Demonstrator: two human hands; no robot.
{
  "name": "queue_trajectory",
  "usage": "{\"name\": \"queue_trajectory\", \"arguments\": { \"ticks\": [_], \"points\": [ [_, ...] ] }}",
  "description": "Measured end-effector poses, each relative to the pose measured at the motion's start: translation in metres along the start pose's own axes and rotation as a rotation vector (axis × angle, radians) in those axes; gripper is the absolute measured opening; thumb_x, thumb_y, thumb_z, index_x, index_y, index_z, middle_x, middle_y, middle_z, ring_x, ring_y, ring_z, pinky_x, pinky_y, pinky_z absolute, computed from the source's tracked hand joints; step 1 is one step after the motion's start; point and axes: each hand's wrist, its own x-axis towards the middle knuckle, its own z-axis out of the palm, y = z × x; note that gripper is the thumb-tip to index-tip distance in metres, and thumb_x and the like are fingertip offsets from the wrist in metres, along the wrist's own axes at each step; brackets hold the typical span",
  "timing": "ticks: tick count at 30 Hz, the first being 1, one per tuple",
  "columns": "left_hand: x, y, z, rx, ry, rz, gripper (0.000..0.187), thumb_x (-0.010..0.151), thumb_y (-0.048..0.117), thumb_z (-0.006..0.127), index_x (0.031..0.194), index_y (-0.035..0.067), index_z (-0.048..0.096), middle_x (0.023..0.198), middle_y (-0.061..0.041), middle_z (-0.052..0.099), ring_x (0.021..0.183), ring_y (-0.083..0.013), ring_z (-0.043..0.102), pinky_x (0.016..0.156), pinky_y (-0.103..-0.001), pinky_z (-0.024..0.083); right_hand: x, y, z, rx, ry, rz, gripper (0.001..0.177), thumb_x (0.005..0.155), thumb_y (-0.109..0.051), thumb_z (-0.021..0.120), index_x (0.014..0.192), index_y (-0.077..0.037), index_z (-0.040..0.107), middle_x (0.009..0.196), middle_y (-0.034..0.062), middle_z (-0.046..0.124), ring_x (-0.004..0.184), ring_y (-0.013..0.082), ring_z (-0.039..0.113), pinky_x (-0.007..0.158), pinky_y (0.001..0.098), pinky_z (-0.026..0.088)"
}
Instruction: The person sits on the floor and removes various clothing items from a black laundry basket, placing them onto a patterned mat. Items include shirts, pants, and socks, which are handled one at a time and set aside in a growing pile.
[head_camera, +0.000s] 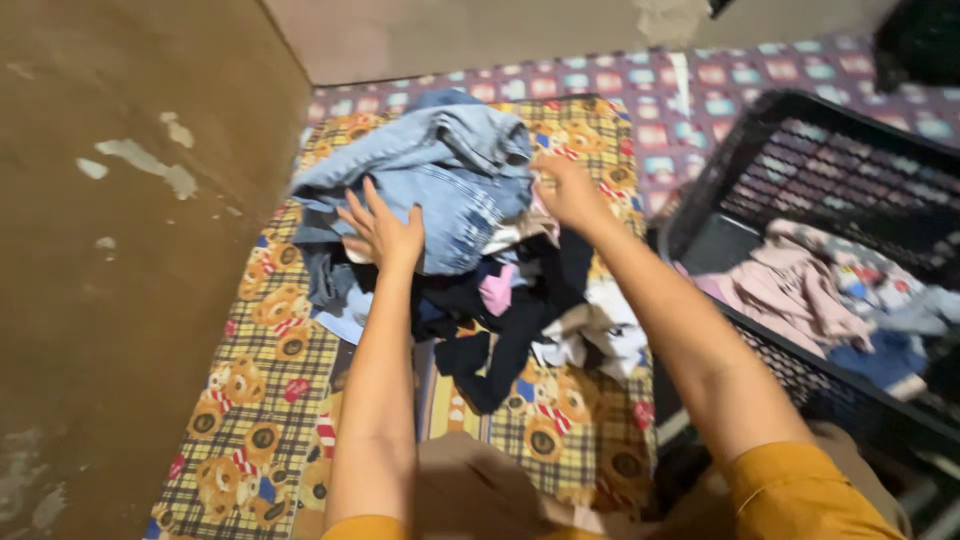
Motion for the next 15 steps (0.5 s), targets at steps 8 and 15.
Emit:
{"name": "queue_trajectory", "arguments": {
  "ticks": [8, 15],
  "points": [
    [-0.101, 0.142, 0.080, -0.183, -0.035, 0.466, 0.093, 0.087, 0.041, 0.081, 0.161, 0.020, 0.029, 0.167, -0.024, 0.012, 0.154, -0.0533, -0.001, 0.114, -0.079, 0.004, -0.129, 0.077, -0.202, -0.220, 0.235, 0.164, 0.024, 0.094, -0.012, 0.065, 0.115, -0.005, 0.074, 0.110, 0.0173, 0.075, 0.101, 0.0321, 0.073, 0.089, 0.0400, 0.056],
    [-0.228, 0.260, 0.148, -0.294, -0.271, 0.691, 0.090, 0.083, 0.039, 0.078, 0.158, 0.018, 0.033, 0.164, -0.023, 0.015, 0.153, -0.0518, 0.000, 0.116, -0.078, 0.002, -0.288, 0.172, -0.315, -0.504, 0.158, 0.427, 0.023, 0.093, -0.018, 0.064, 0.110, -0.011, 0.078, 0.107, 0.0186, 0.075, 0.101, 0.0370, 0.071, 0.090, 0.0439, 0.055]
  ]
}}
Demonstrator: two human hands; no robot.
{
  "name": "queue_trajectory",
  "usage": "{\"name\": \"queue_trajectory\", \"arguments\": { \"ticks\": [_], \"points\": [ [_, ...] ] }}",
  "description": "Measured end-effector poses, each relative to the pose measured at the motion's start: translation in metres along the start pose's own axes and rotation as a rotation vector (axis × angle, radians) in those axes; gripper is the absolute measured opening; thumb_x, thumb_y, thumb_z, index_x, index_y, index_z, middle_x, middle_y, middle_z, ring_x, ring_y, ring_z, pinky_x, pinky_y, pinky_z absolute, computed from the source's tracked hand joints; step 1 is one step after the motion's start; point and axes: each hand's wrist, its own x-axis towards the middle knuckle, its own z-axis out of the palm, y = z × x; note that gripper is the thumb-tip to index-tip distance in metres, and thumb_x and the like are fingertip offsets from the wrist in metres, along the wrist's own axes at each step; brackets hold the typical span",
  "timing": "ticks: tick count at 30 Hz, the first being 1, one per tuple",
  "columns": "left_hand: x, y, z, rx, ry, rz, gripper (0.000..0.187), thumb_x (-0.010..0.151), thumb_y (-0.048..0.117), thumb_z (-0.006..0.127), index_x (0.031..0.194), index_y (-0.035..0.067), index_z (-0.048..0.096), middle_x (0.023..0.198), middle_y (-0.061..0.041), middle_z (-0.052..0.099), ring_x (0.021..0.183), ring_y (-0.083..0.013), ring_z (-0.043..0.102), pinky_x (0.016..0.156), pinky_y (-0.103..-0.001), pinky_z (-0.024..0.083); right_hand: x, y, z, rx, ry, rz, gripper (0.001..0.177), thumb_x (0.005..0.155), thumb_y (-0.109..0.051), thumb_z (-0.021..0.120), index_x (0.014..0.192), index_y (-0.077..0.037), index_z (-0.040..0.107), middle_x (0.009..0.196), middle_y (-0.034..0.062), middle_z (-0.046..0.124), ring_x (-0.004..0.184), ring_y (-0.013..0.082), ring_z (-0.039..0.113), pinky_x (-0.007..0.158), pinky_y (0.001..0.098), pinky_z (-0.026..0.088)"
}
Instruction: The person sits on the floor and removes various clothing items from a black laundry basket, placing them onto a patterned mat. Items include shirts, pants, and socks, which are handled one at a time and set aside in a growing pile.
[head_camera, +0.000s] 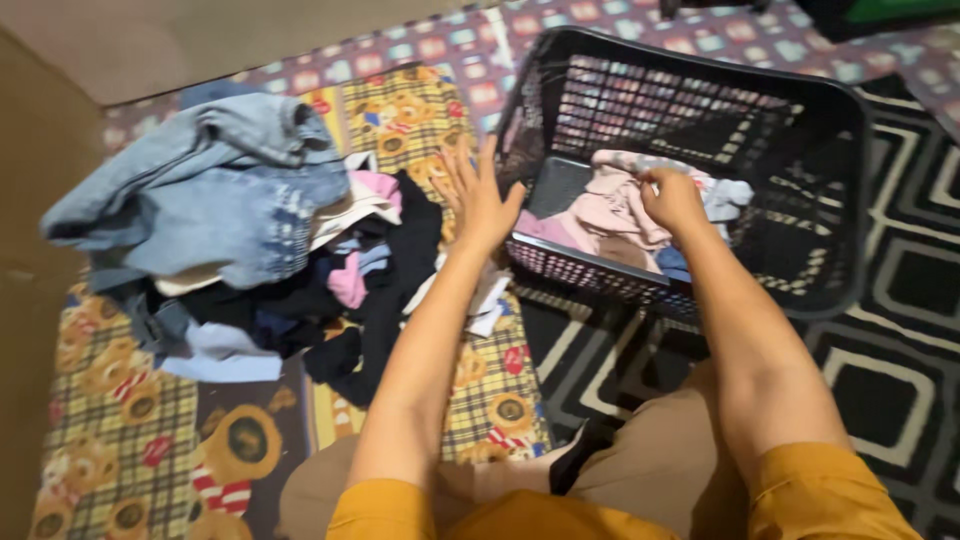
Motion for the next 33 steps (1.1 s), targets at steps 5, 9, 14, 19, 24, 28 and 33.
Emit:
{"name": "queue_trajectory", "arguments": {
  "ticks": [5, 9, 14, 19, 24, 28, 33],
  "points": [
    [-0.010, 0.055, 0.064, -0.032, -0.150, 0.027, 0.075, 0.086, 0.037, 0.075, 0.150, 0.015, 0.044, 0.165, -0.022, 0.018, 0.154, -0.0497, 0.001, 0.115, -0.077, 0.003, -0.068, 0.074, 0.010, -0.050, -0.160, 0.344, 0.029, 0.088, -0.022, 0.068, 0.113, -0.014, 0.078, 0.102, 0.0172, 0.076, 0.096, 0.0353, 0.072, 0.089, 0.0442, 0.056],
    [-0.029, 0.067, 0.084, 0.081, -0.231, 0.027, 0.067, 0.087, 0.037, 0.072, 0.145, 0.014, 0.049, 0.162, -0.020, 0.027, 0.154, -0.0449, 0.007, 0.118, -0.074, 0.005, -0.091, 0.089, 0.035, -0.155, -0.595, 0.427, 0.043, 0.081, -0.033, 0.075, 0.121, -0.017, 0.075, 0.113, 0.0152, 0.076, 0.103, 0.0325, 0.073, 0.093, 0.0421, 0.057],
    [-0.064, 0.055, 0.077, 0.304, -0.375, -0.017, 0.064, 0.085, 0.024, 0.069, 0.145, 0.014, 0.050, 0.161, -0.016, 0.032, 0.156, -0.0399, 0.008, 0.119, -0.072, 0.007, -0.109, 0.078, 0.058, -0.252, -0.864, 0.345, 0.056, 0.081, -0.044, 0.079, 0.125, -0.011, 0.072, 0.126, 0.0154, 0.071, 0.116, 0.0322, 0.068, 0.102, 0.0402, 0.052],
    [-0.095, 0.047, 0.063, 0.294, -0.364, -0.035, 0.069, 0.080, 0.014, 0.068, 0.147, 0.016, 0.050, 0.163, -0.012, 0.032, 0.156, -0.0380, 0.009, 0.118, -0.072, 0.008, -0.100, 0.075, 0.059, -0.231, -0.681, 0.225, 0.051, 0.083, -0.037, 0.074, 0.128, -0.013, 0.072, 0.134, 0.0208, 0.068, 0.126, 0.0369, 0.063, 0.106, 0.0416, 0.050],
    [-0.115, 0.046, 0.053, 0.315, -0.471, -0.101, 0.069, 0.082, 0.016, 0.067, 0.148, 0.017, 0.047, 0.163, -0.013, 0.029, 0.156, -0.0382, 0.008, 0.119, -0.070, 0.007, -0.088, 0.084, 0.052, -0.272, -0.604, 0.359, 0.066, 0.078, -0.030, 0.075, 0.143, -0.022, 0.063, 0.153, 0.0266, 0.045, 0.148, 0.0428, 0.032, 0.116, 0.0549, 0.034],
    [-0.117, 0.048, 0.048, 0.301, -0.483, -0.119, 0.071, 0.082, 0.015, 0.067, 0.149, 0.017, 0.045, 0.162, -0.012, 0.030, 0.155, -0.0383, 0.008, 0.120, -0.068, 0.007, -0.090, 0.080, 0.055, -0.239, -0.639, 0.518, 0.061, 0.082, -0.042, 0.075, 0.140, -0.032, 0.061, 0.172, 0.0219, 0.007, 0.149, 0.0492, 0.005, 0.122, 0.0546, 0.016],
    [-0.114, 0.048, 0.051, 0.323, -0.422, -0.088, 0.068, 0.083, 0.016, 0.066, 0.149, 0.017, 0.047, 0.161, -0.014, 0.033, 0.155, -0.0400, 0.011, 0.119, -0.069, 0.010, -0.089, 0.074, 0.062, -0.378, -0.781, 0.343, 0.052, 0.093, -0.038, 0.062, 0.144, -0.031, 0.059, 0.165, 0.0218, 0.022, 0.159, 0.0332, 0.004, 0.125, 0.0580, 0.006]
  ]
}}
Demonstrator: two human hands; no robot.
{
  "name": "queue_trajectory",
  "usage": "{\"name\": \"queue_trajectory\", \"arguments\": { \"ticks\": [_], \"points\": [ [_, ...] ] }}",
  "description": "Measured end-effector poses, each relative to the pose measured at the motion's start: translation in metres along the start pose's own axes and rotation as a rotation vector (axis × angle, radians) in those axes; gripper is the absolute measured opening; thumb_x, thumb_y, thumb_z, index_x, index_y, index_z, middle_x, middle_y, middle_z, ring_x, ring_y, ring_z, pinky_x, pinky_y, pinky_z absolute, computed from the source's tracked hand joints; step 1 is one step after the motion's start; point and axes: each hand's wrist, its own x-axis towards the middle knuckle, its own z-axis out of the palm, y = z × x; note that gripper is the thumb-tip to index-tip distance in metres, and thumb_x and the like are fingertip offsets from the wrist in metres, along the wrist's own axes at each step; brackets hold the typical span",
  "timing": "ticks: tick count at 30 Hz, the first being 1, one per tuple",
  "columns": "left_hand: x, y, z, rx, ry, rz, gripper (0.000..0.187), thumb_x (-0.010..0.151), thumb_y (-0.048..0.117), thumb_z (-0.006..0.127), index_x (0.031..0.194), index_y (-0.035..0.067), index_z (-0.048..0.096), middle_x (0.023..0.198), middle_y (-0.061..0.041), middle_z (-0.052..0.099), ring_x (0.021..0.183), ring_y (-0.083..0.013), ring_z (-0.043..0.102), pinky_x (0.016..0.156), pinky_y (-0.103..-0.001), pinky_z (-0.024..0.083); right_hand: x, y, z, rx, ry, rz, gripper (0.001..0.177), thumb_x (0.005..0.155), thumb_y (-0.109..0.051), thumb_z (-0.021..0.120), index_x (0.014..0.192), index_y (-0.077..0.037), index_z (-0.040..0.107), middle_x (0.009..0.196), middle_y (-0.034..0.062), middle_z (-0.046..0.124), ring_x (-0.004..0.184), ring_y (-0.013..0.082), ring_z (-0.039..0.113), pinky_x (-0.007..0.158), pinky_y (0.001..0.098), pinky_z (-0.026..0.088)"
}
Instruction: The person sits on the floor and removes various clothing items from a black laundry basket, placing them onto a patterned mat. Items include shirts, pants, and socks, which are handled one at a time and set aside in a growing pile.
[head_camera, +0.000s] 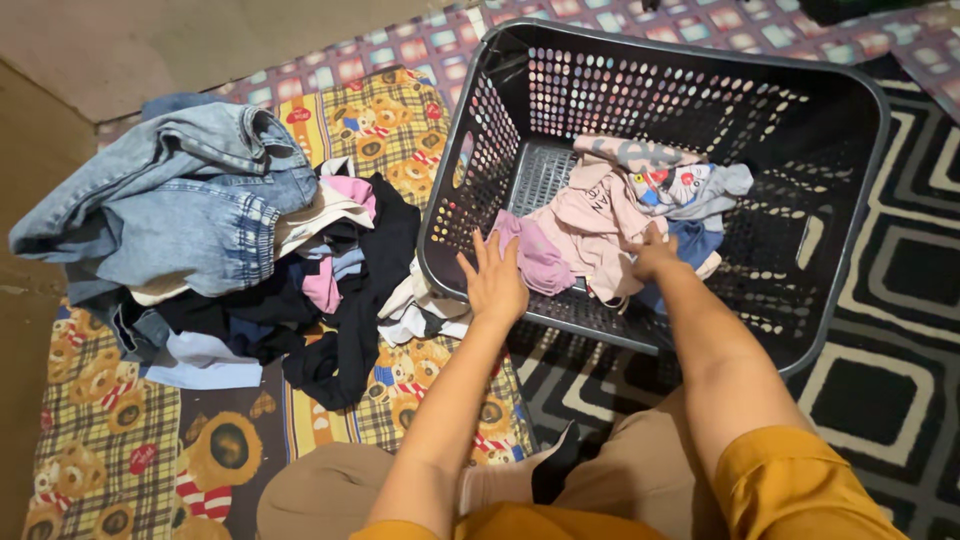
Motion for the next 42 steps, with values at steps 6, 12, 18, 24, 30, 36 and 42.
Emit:
{"name": "queue_trajectory", "arguments": {
  "ticks": [6, 12, 18, 24, 30, 36, 42],
  "points": [
    [0.001, -0.001, 0.004, -0.017, -0.052, -0.045, 0.067, 0.084, 0.021, 0.067, 0.147, 0.019, 0.047, 0.158, -0.013, 0.037, 0.154, -0.0415, 0.012, 0.118, -0.070, 0.013, 0.019, -0.007, 0.006, 0.000, 0.081, -0.023, 0.047, 0.094, -0.036, 0.063, 0.135, -0.014, 0.064, 0.142, 0.0233, 0.051, 0.135, 0.0373, 0.041, 0.111, 0.0552, 0.031],
    [-0.001, -0.001, 0.008, -0.008, -0.038, -0.034, 0.064, 0.088, 0.022, 0.066, 0.148, 0.018, 0.047, 0.155, -0.014, 0.042, 0.153, -0.0439, 0.015, 0.117, -0.071, 0.015, 0.047, -0.010, -0.024, 0.256, 0.546, -0.021, 0.037, 0.087, -0.044, 0.076, 0.095, -0.009, 0.084, 0.103, 0.0179, 0.075, 0.092, 0.0350, 0.073, 0.082, 0.0426, 0.057],
    [0.011, 0.004, -0.001, -0.059, -0.056, -0.062, 0.081, 0.084, 0.042, 0.074, 0.152, 0.016, 0.041, 0.158, -0.012, 0.039, 0.154, -0.0427, 0.016, 0.119, -0.069, 0.015, 0.030, -0.049, -0.126, 1.256, 0.450, -0.179, 0.023, 0.087, -0.009, 0.070, 0.108, -0.009, 0.081, 0.098, 0.0083, 0.079, 0.082, 0.0179, 0.072, 0.073, 0.0302, 0.058],
    [0.038, 0.018, -0.019, -0.079, -0.060, -0.079, 0.130, 0.066, 0.067, 0.083, 0.159, 0.006, 0.017, 0.163, -0.016, 0.029, 0.154, -0.0421, 0.015, 0.119, -0.067, 0.015, -0.066, -0.102, -0.219, 1.879, 0.253, -0.426, 0.034, 0.089, 0.004, 0.064, 0.121, 0.000, 0.073, 0.100, 0.0087, 0.075, 0.085, 0.0198, 0.072, 0.071, 0.0417, 0.064],
    [0.060, 0.034, -0.041, -0.058, -0.162, -0.086, 0.144, 0.061, 0.070, 0.085, 0.162, 0.006, 0.004, 0.166, -0.020, 0.022, 0.155, -0.0433, 0.011, 0.117, -0.070, 0.014, -0.147, -0.115, -0.275, 2.178, 0.172, -0.771, 0.037, 0.094, 0.006, 0.060, 0.127, -0.008, 0.070, 0.115, 0.0114, 0.070, 0.105, 0.0291, 0.069, 0.082, 0.0584, 0.062],
    [0.097, 0.027, -0.008, -0.175, -0.193, 0.013, 0.097, 0.077, 0.059, 0.078, 0.155, 0.027, 0.031, 0.164, -0.016, 0.026, 0.150, -0.0460, 0.015, 0.112, -0.073, 0.017, -0.186, -0.112, -0.291, 2.350, 0.068, -1.084, 0.041, 0.098, 0.001, 0.058, 0.131, -0.022, 0.067, 0.129, 0.0100, 0.065, 0.128, 0.0313, 0.062, 0.110, 0.0679, 0.052],
    [0.156, 0.008, 0.035, -1.505, -0.147, -0.223, 0.056, 0.104, 0.053, 0.053, 0.138, 0.009, 0.056, 0.107, -0.011, 0.067, 0.096, -0.0306, 0.062, 0.083, -0.053, 0.049, -0.171, -0.091, -0.289, 2.453, 0.090, -1.161, 0.041, 0.103, -0.002, 0.054, 0.137, -0.023, 0.062, 0.135, 0.0101, 0.065, 0.124, 0.0283, 0.060, 0.110, 0.0580, 0.052]
  ]
}}
